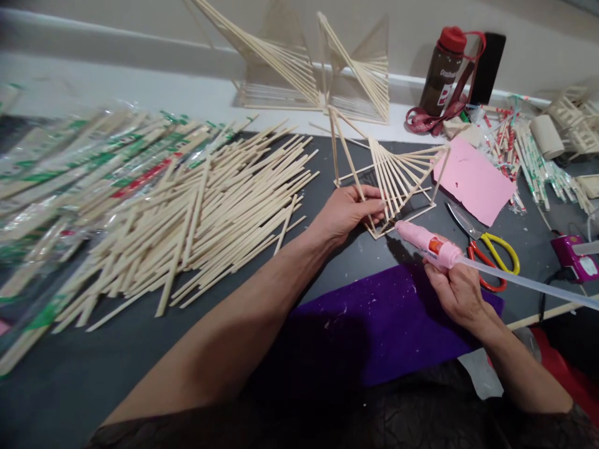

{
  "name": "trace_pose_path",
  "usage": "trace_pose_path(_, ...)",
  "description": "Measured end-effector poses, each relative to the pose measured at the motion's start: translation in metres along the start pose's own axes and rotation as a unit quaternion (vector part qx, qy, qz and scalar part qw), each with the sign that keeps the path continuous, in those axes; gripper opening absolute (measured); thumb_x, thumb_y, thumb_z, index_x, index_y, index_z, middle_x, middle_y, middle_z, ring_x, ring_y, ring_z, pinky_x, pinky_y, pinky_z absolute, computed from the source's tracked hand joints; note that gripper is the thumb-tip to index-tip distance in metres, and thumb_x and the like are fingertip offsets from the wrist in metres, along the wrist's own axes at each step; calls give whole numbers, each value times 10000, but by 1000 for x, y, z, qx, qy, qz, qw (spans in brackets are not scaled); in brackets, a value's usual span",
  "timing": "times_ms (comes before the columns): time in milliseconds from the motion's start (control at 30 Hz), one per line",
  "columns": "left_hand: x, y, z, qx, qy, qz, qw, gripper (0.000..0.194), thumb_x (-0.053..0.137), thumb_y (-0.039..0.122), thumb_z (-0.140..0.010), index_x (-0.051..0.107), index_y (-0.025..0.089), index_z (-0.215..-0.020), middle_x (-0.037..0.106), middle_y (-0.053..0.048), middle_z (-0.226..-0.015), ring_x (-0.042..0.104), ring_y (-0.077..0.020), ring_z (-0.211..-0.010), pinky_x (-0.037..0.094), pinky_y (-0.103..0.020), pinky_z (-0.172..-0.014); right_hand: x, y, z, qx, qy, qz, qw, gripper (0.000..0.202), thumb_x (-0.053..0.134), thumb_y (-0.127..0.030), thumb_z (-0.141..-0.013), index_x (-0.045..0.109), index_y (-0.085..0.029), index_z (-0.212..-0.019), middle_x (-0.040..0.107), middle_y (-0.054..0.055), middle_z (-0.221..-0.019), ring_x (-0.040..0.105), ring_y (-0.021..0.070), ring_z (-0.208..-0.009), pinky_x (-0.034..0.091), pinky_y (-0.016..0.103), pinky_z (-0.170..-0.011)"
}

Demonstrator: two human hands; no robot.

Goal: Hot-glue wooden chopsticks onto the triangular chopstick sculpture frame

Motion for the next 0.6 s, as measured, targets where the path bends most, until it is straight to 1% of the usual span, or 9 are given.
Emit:
trace_pose_path(67, 0, 0, 0, -1, 0, 1, 1000, 104, 637, 31, -709, 622, 110, -776, 611, 12, -611, 546, -60, -505, 443, -219, -570, 1, 1, 1, -1, 7, 11, 1000, 291, 482, -360, -902, 708, -186, -962, 723, 79, -793, 671, 235, -709, 535, 353, -723)
trace_pose_path(133, 0, 0, 0, -2, -1, -1, 1000, 104, 635, 35, -708, 618, 113, -775, 609, 10, -607, 546, -64, -505, 443, -223, -570, 3, 3, 2, 1, 3, 18, 1000, 283, 484, -363, -904, 701, -183, -930, 707, 76, -758, 658, 234, -689, 530, 354, -711)
trace_pose_path(267, 0, 2, 0, 3, -3, -6, 1000, 103, 621, 33, -711, 610, 116, -769, 596, 10, -590, 538, -68, -504, 434, -227, -565, 7, 5, 3, 5, -15, 21, 1000, 252, 500, -349, -900, 660, -191, -788, 629, 46, -631, 625, 223, -651, 510, 336, -658)
trace_pose_path(367, 0, 2, 0, 6, -5, -12, 1000, 110, 611, 30, -700, 608, 122, -760, 588, 11, -591, 531, -67, -513, 422, -226, -567, 6, 4, 3, 3, -5, 26, 1000, 259, 513, -335, -898, 619, -200, -704, 559, 33, -572, 620, 229, -685, 497, 332, -657)
trace_pose_path(467, 0, 1, -1, 4, -8, -15, 1000, 114, 615, 40, -682, 609, 129, -753, 583, 13, -599, 529, -66, -523, 417, -228, -572, 4, 3, 3, -4, 10, 31, 999, 272, 507, -342, -904, 607, -205, -691, 532, 28, -558, 608, 223, -675, 486, 329, -642)
trace_pose_path(600, 1, 0, -2, 6, -12, -14, 1000, 111, 616, 48, -677, 602, 131, -749, 566, 18, -576, 522, -71, -515, 403, -233, -561, 5, 1, 4, -16, 11, 35, 999, 262, 505, -339, -911, 627, -187, -735, 560, 30, -586, 574, 192, -591, 460, 309, -590)
Point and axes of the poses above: each hand's wrist, its own z-axis away from the middle knuckle, its own x-axis out of the palm, y = z × x, the point moved 10 cm from there along -z, towards the middle knuckle
